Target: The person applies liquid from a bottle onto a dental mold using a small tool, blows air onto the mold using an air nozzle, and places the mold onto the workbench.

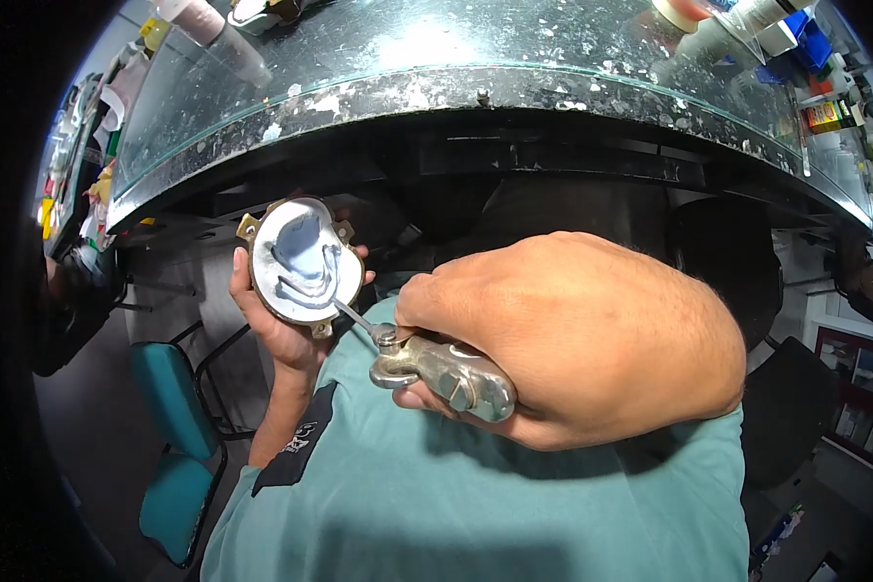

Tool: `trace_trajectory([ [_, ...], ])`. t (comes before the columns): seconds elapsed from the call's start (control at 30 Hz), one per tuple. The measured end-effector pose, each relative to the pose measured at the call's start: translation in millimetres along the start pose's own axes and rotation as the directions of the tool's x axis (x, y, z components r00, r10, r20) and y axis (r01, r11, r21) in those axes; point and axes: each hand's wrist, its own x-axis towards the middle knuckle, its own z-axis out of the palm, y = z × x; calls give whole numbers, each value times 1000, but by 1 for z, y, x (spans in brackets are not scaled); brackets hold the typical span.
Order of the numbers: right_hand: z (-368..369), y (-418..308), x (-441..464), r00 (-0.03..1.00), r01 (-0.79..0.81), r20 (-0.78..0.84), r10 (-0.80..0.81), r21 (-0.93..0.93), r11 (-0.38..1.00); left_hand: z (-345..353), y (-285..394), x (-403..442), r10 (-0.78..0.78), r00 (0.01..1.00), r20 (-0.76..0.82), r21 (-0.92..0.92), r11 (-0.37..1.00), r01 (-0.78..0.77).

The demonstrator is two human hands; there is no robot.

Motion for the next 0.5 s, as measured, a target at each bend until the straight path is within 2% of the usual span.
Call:
trace_trajectory([
  [0.2,2,3,-3,999,-19,-31,19,-21,1000,1,-2,1,-11,1000,16,-51,999,12],
  [0.3,2,5,-3,999,35,-35,-34,13,999,0,-2,2,-31,999,30,-115,993,34],
  [0.4,1,4,-2,999,1,-48,-1,4,1000,-4,-2,1,-50,999,16,-101,994,51],
  [0.5,3,7,-2,998,38,-47,-36,35,999,-5,-2,0,-59,998,12,-114,992,60],
])
